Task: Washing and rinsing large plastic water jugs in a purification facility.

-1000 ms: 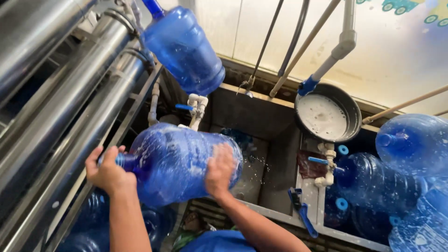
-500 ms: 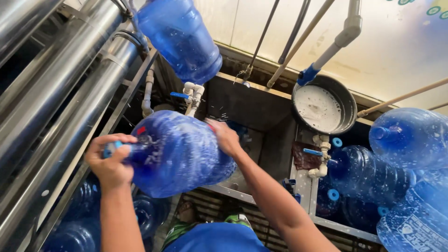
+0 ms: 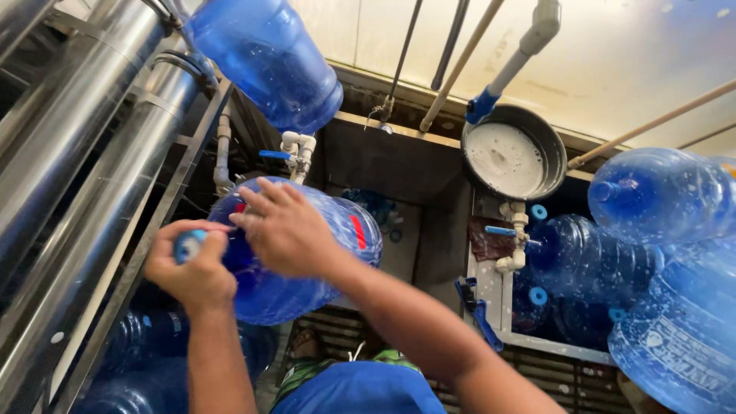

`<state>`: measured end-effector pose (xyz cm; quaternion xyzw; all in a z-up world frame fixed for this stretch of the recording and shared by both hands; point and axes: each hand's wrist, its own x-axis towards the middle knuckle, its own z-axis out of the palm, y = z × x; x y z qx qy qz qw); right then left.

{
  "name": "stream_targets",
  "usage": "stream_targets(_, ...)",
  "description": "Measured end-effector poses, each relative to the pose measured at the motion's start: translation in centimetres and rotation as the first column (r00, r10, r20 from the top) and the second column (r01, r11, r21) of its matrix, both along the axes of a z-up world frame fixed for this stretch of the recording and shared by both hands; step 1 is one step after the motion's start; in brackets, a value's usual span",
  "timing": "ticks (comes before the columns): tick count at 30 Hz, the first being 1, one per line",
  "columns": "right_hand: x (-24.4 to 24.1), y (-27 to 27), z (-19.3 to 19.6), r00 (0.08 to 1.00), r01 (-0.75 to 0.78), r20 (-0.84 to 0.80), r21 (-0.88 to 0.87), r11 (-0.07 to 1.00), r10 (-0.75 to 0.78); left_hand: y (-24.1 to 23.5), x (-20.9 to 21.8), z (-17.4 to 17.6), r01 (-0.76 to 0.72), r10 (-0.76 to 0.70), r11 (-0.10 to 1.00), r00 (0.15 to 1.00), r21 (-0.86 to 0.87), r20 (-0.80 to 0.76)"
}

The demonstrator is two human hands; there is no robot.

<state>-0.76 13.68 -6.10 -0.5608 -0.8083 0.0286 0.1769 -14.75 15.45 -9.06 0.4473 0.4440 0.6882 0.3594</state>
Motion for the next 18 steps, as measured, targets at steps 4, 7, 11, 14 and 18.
stream_targets(4,7.5,3.6,-5.8,0.936,-0.122,-0.350,-0.228,0.966,0.035,-0.8,-1.4,0.2,0.321,-0.318,0.942,0.947,0.099,-0.045)
stream_targets(7,10.7,0.4,-13.9,0.824,0.006,-0.480,-0.527,0.850,-0.303,1.8,-4.8,-3.1,0.256,-0.270,0.961,0.952,0.105,0.146)
stream_targets(11,9.2,-6.3,-21.9,0.643,0.645,-0.371,-0.209,0.735,-0.670,4.2,-7.1,-4.0,0.012,0.121,0.949,0.908,-0.314,0.402)
stream_targets(14,3.2,-6.9,-20.5,0.609,0.705,-0.441,-0.081,0.705,-0.659,4.2,-6.1,-3.8,-0.111,0.281,0.903,0.883,-0.415,0.375)
stream_targets(18,-3.7,-4.0,-6.2,0.721,0.435,-0.611,0.033,0.900,-0.326,3.2,-4.5,-3.0,-0.086,0.137,0.969,0.967,-0.232,0.213)
